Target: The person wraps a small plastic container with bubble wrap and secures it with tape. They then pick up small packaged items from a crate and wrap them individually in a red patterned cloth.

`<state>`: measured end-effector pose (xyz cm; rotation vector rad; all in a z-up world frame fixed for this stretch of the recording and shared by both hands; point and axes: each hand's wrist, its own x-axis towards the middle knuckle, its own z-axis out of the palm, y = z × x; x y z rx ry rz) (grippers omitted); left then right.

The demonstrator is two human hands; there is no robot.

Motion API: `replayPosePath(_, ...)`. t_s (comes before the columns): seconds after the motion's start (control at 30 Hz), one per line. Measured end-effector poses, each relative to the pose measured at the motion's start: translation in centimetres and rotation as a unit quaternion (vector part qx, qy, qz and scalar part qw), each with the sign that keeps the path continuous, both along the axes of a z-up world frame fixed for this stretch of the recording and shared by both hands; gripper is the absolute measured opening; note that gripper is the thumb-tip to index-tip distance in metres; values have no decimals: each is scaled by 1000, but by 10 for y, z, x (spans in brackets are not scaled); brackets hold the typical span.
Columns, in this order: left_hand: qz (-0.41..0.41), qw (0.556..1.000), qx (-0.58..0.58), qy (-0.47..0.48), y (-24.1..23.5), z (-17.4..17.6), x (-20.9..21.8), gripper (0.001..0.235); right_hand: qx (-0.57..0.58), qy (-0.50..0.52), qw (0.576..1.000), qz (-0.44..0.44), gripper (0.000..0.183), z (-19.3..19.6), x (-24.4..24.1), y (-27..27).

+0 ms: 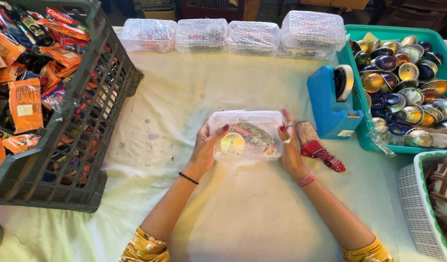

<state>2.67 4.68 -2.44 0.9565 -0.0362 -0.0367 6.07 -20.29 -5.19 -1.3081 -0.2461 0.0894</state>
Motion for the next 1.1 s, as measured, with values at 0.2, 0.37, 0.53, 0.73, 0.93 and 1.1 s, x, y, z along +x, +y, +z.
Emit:
replayPosePath(0.2,15,996,-6,83,0,-5,6,45,-235,-264,933,-63,94,56,-39,17)
replayPosePath(0.37,39,987,-74,137,-2,5,4,50,-545,-508,658,-107,76,50,-48,32)
replayPosePath(0.53,25,992,-88,92,0,-20,14,48,-596,-508,614,-100,59,47,-48,33)
replayPosePath(0.73,125,915,383,17,14,2,-2,45,-538,-491,677,-106,54,55,-40,29)
replayPosePath(0.93,246,670,680,-169,15,-15,4,39,-564,-495,655,-90,53,66,21,47)
replayPosePath(1.1,225,629,716,-204,8,-17,3,52,-597,-535,589,-105,54,82,122,81)
